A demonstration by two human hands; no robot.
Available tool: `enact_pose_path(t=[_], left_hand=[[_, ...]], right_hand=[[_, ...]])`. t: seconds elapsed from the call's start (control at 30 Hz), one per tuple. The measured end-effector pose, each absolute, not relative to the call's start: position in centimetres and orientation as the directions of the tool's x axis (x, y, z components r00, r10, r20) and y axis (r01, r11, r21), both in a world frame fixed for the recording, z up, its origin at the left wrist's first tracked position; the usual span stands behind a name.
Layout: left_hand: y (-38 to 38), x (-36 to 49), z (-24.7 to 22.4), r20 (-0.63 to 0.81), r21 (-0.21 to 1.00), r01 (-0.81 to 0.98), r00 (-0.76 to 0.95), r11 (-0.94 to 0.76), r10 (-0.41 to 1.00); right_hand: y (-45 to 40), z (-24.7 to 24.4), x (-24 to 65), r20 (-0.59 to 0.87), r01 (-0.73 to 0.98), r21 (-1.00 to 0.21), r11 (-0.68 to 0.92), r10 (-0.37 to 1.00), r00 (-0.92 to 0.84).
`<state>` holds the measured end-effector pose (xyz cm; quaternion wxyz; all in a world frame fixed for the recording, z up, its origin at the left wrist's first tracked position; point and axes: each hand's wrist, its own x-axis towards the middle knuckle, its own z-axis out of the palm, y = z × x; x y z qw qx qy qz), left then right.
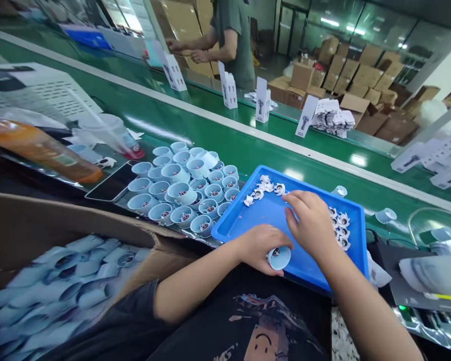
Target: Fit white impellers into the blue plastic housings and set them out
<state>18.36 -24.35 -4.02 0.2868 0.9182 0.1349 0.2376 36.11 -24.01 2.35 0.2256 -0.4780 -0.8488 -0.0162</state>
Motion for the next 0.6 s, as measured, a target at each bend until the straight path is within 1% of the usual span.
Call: enact_pose_path(t=[0.07,0.13,0.2,0.3,0.4,0.47,0.53,0.6], left_hand=[[-24.3,18.6,-4.2,0.367,0.582,0.125,0.841,-0.803,0.397],[-24.2,18.8,-4.3,0.380,0.571,0.126,0.836,-0.812,0.397],[-23.9,19.0,-4.6,0.394,0.552,0.125,0.832,-0.825,0.390],[-23.3,19.5,-5.3,0.397,0.533,0.124,0.837,-0.837,0.377],[-22.5,20.1,-6.1,0.370,0.552,0.150,0.838,-0.820,0.402],[-22.3,20.4,-6.5,0.357,0.573,0.160,0.834,-0.804,0.421],[-22.2,20.6,-6.6,0.370,0.605,0.136,0.825,-0.785,0.428],[-22.1,20.3,-6.6,0.416,0.654,0.087,0.788,-0.752,0.453]], right_hand=[[-20.0,0.6,33.9,0.219,0.851,-0.071,0.520,0.841,-0.495],[-16.4,-1.1,32.2,0.084,0.879,0.046,0.475,0.875,-0.477],[-13.7,-2.5,31.0,0.011,0.883,0.141,0.448,0.891,-0.454],[-11.4,-3.6,30.1,-0.003,0.877,0.210,0.431,0.898,-0.441],[-11.0,-4.4,30.4,0.028,0.885,0.188,0.426,0.898,-0.439],[-11.3,-4.7,30.8,0.055,0.896,0.124,0.426,0.899,-0.435],[-11.8,-4.8,31.1,0.094,0.909,0.016,0.417,0.904,-0.417],[-12.4,-4.4,31.2,0.147,0.910,-0.138,0.390,0.917,-0.371]])
